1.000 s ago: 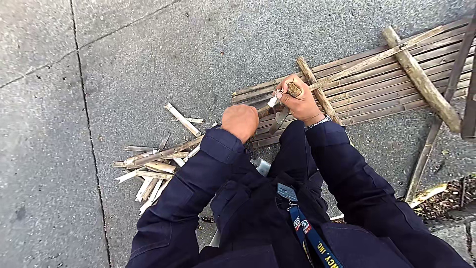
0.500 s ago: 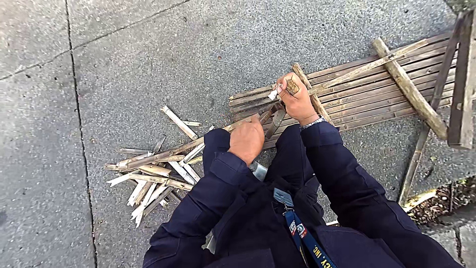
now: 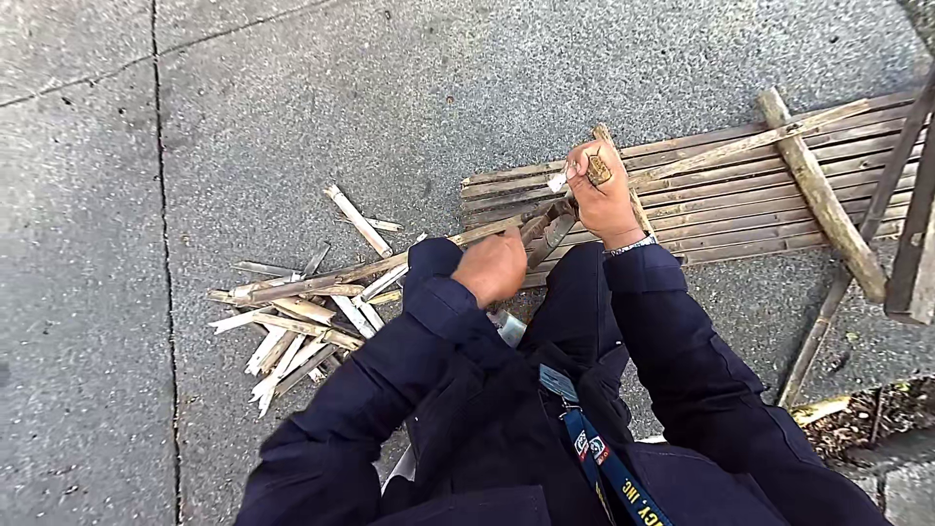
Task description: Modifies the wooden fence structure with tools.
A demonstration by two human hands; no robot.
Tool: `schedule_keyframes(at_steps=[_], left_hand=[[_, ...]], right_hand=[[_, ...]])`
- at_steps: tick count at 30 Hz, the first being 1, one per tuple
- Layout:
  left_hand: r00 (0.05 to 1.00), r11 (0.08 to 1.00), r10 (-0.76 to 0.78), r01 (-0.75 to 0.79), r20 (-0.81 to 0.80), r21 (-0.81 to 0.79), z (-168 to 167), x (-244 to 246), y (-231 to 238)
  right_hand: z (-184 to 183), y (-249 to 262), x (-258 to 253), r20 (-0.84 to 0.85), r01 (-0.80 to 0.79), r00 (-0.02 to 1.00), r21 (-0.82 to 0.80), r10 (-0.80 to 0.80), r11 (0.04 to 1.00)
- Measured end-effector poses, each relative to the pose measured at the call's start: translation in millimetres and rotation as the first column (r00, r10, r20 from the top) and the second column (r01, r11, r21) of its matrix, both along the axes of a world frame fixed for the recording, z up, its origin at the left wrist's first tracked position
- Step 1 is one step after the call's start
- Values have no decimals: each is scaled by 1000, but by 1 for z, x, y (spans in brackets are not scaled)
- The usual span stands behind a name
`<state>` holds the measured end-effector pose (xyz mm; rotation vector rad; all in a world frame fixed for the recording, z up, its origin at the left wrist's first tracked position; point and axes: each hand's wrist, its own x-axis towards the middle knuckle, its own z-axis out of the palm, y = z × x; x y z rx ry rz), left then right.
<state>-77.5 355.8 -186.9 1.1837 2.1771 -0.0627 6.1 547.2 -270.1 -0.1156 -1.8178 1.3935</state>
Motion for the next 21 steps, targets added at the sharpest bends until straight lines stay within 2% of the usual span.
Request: schedule_keyframes(at_steps=[2,6,10,13,15,18,20,21], left_hand=[[993,991,-115,115,6,-69,13,-22,2],[947,936,-309,319,85,-152,36,-52,17],[929,895,-319,361,188,-263,59,-74,32],[938,884,-289,339,193,-321,70,-78,39],[941,872,-299,338,160,-355,73,-77,44],[941,871,-328,337,86,-357,77,-66,42],[953,905,-273,301,131,-301,72,-59,35],[951,922,-223,277,212,-271,68,-61,31]], right_hand=[[2,0,1,21,-136,990,-10,137,991],[3,2,0,34,-281,959,-18,281,960],[4,4,-7,30,-400,915,-52,402,915],[4,6,-11,24,-450,892,-48,451,892],[2,5,-12,20,-430,902,-29,431,902],[2,1,-17,18,-263,965,16,263,965],[-1,3,-19,23,-118,993,24,118,993],[-2,6,-21,21,-67,998,19,67,998]])
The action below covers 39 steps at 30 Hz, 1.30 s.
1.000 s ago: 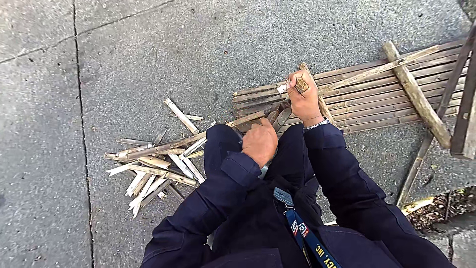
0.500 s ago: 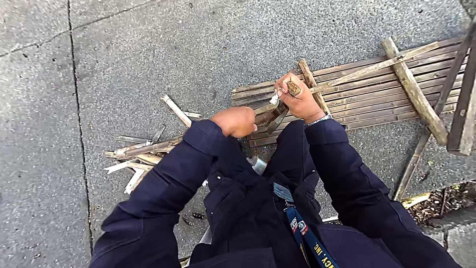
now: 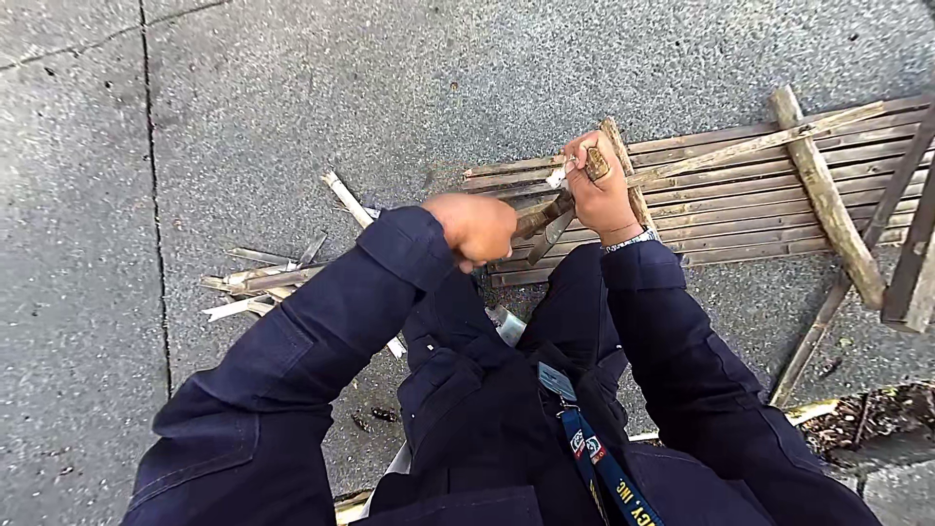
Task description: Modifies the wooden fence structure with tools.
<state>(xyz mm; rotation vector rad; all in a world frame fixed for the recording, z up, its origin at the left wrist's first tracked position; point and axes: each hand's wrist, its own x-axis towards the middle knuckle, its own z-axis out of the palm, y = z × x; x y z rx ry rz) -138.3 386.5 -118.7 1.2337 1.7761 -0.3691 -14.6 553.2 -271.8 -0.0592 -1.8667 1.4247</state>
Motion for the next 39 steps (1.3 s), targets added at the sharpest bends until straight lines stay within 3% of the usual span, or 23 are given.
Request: schedule_keyframes(at_steps=[4,8,17,21,24,29,33,39], left_hand=[[926,970,219,-242,306,37,-21,0,-16],[853,890,366,-438,372,129,-43,34,-26],[893,872,417,-445,168,202,-49,93,-23],[818,769,552,-574,160,282,-96,128,-22],[814,742,525,-581,250,334,-103,108,-26],[914,825,331,-400,233,398,-81,54,-32],[953,935,207,-260,222,241,-47,19,-23],[864,942,297,-335,407,23,-22,-4,-15]], right_hand=[[-1,8,1,-9,81,997,-42,-82,996],[-2,18,3,-17,123,992,-13,-123,992],[-3,14,4,14,212,977,29,-213,977],[4,-3,-5,71,448,891,10,-448,894],[6,10,-7,55,326,944,9,-326,945],[4,30,10,44,55,998,-30,-54,998],[2,25,13,45,-24,999,-58,27,998],[3,21,11,32,-68,997,-48,69,997]])
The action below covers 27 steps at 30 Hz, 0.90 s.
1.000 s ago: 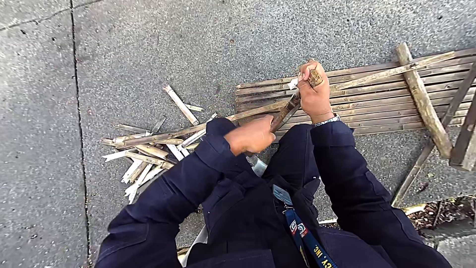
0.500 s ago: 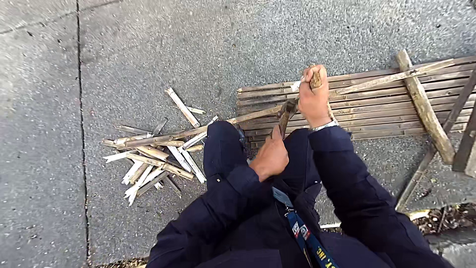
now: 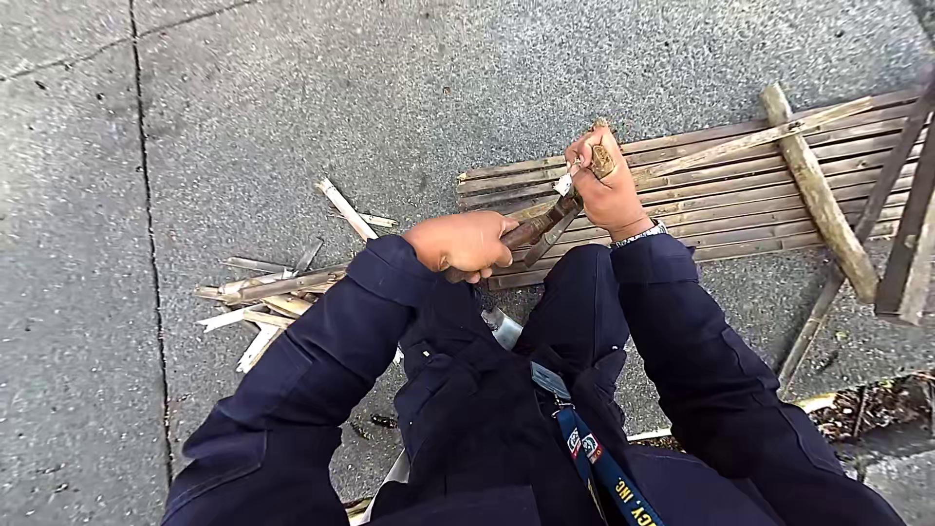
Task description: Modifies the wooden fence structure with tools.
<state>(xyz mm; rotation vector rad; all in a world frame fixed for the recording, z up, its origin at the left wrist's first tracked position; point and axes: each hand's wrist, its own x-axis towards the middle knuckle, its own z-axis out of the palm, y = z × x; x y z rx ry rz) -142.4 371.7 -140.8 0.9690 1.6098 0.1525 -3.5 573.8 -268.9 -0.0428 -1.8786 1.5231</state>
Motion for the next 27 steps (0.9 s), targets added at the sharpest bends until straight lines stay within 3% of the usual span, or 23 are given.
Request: schedule_keyframes(at_steps=[4,7,14,17,20,27], left_hand=[[998,1000,-28,28,54,-13,1,-8,3],[998,997,-56,53,38,62,-11,-7,0],[984,952,87,-129,159,278,-91,18,-21],[991,947,124,-132,44,294,-118,37,-17],[996,983,80,-71,-49,167,-106,45,-11],[987,999,-21,15,-162,-40,-30,32,-2]], right_hand=[[-1,2,6,-16,-54,998,4,54,999],[-3,4,10,-23,-39,999,5,39,999],[-8,19,21,-62,28,998,21,-27,999],[-8,27,24,-79,44,996,9,-43,999],[-10,24,28,-72,26,997,-12,-27,1000],[-7,12,12,-63,-71,995,-6,71,997]])
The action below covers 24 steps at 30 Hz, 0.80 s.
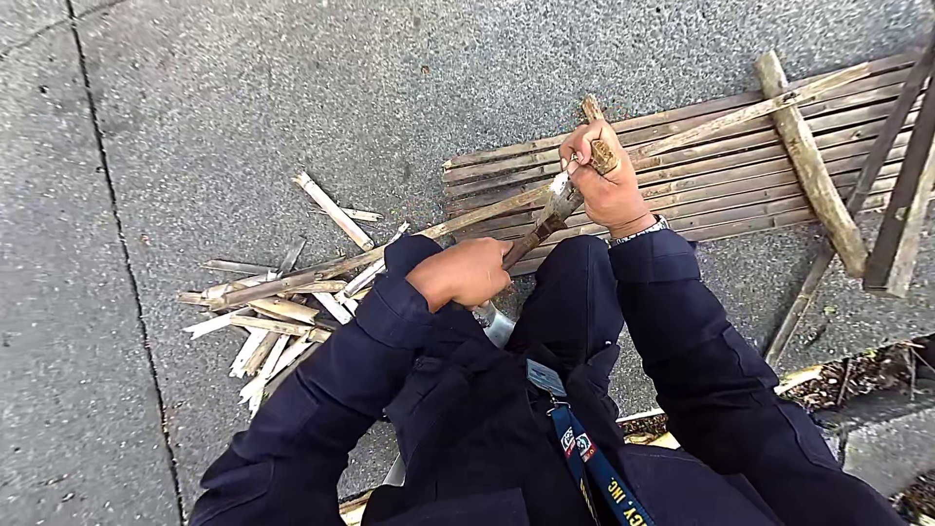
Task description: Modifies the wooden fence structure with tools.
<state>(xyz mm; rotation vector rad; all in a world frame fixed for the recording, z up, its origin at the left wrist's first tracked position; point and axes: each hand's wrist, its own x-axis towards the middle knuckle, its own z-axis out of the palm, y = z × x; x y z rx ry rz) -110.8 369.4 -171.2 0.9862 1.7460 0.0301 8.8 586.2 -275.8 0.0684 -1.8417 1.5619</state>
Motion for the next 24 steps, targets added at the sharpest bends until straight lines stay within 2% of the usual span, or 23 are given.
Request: schedule_keyframes(at_steps=[5,12,21,24], left_hand=[[998,996,-60,59,-15,-65,34,-8,4],[1000,998,2,-1,17,-58,57,-13,-3],[1000,999,-19,18,-19,-36,60,-13,-12],[999,996,48,-49,19,71,43,-7,-30]], right_hand=[[5,-21,-8,23,-16,1000,2,16,1000],[7,-31,-6,65,-9,998,33,7,999],[8,-41,-11,101,5,995,68,-12,998],[7,-39,-12,97,1,995,61,-6,998]])
